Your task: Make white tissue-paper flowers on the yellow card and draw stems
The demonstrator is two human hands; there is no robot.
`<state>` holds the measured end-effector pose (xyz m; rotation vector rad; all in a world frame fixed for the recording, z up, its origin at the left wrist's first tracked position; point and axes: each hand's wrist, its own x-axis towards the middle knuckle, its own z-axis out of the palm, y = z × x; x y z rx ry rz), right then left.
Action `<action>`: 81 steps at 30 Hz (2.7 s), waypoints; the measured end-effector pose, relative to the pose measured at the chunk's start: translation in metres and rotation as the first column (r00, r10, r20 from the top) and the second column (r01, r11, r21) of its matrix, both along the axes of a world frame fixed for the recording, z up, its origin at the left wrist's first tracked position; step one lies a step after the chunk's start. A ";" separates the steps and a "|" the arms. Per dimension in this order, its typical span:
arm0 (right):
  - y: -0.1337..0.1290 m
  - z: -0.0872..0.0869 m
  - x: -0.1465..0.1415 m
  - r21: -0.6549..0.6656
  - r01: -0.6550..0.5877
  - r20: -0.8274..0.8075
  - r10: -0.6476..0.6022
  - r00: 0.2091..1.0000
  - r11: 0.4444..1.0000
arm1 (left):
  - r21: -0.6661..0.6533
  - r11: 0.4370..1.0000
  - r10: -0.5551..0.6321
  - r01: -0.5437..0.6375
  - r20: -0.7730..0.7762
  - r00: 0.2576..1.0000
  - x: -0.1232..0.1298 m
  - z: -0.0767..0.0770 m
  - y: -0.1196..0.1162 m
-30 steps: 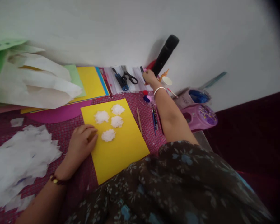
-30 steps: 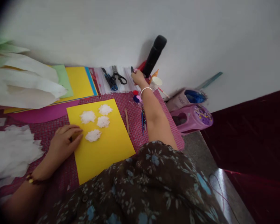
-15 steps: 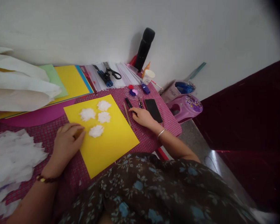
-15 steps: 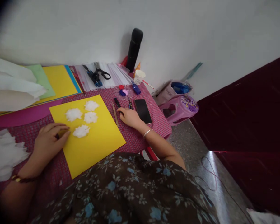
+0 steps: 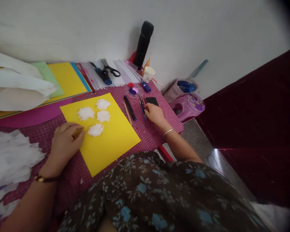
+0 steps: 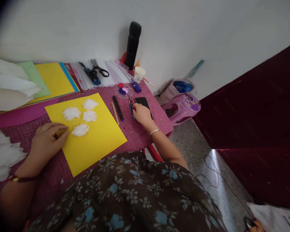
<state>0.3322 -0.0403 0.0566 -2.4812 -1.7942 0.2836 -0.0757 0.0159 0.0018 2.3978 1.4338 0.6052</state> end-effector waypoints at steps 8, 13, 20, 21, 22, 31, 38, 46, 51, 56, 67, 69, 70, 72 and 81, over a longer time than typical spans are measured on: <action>0.010 0.003 -0.023 -0.055 -0.084 0.011 0.085 0.996 0.995 | -0.029 0.999 -0.018 0.018 0.002 1.000 -0.001 0.000 0.000; 0.013 0.005 -0.022 -0.119 -0.086 -0.003 0.086 0.996 0.989 | -0.022 1.000 -0.010 0.010 0.032 0.999 -0.001 -0.005 0.002; 0.001 0.017 -0.011 0.166 0.014 -0.353 0.046 0.934 0.986 | -0.020 1.000 -0.014 0.015 0.028 0.999 -0.002 -0.007 0.001; 0.000 0.018 -0.014 0.208 0.049 -0.487 0.060 0.872 0.977 | -0.024 1.000 -0.016 0.017 0.026 1.000 -0.002 -0.008 0.001; 0.001 0.020 -0.019 0.232 0.075 -0.611 0.086 0.787 0.970 | -0.027 0.999 -0.020 0.020 0.025 0.999 -0.002 -0.008 0.001; 0.028 0.002 -0.084 0.164 -0.127 -0.942 0.117 -0.316 0.978 | -0.036 0.998 -0.041 0.043 0.072 0.997 -0.001 -0.005 0.000; 0.019 -0.009 -0.101 -0.004 -0.080 -0.869 -0.043 -0.494 0.997 | -0.041 0.999 -0.027 0.030 0.072 0.997 -0.001 -0.006 0.001; 0.022 -0.026 -0.104 -0.008 -0.022 -0.915 -0.016 -0.402 1.000 | -0.084 0.996 -0.004 0.018 0.168 0.986 -0.009 -0.006 0.007; 0.023 -0.037 -0.110 0.083 -0.074 -0.965 0.062 -0.255 0.994 | -0.088 0.996 0.011 0.008 0.215 0.977 -0.010 -0.005 0.007; 0.025 -0.041 -0.113 0.201 -0.150 -0.964 0.168 -0.206 0.968 | -0.098 0.995 0.001 0.016 0.173 0.985 -0.010 0.000 0.009; 0.038 -0.019 -0.094 0.093 0.364 -0.952 0.191 -0.241 0.927 | -0.199 0.920 0.391 -0.338 0.400 0.829 -0.005 0.015 0.006; 0.039 -0.020 -0.096 0.064 0.372 -0.959 0.160 -0.232 0.926 | -0.177 0.864 0.496 -0.472 0.463 0.734 -0.009 0.018 0.006; 0.038 -0.021 -0.097 0.067 0.372 -0.963 0.157 -0.219 0.926 | -0.159 0.846 0.517 -0.510 0.481 0.708 -0.012 0.019 0.005; 0.036 -0.023 -0.100 0.090 0.363 -0.968 0.167 -0.187 0.927 | -0.147 0.826 0.536 -0.545 0.507 0.675 -0.017 0.023 0.003; 0.030 -0.031 -0.111 0.243 0.226 -0.966 0.257 -0.037 0.943 | -0.186 0.871 0.479 -0.455 0.522 0.706 -0.013 0.031 -0.010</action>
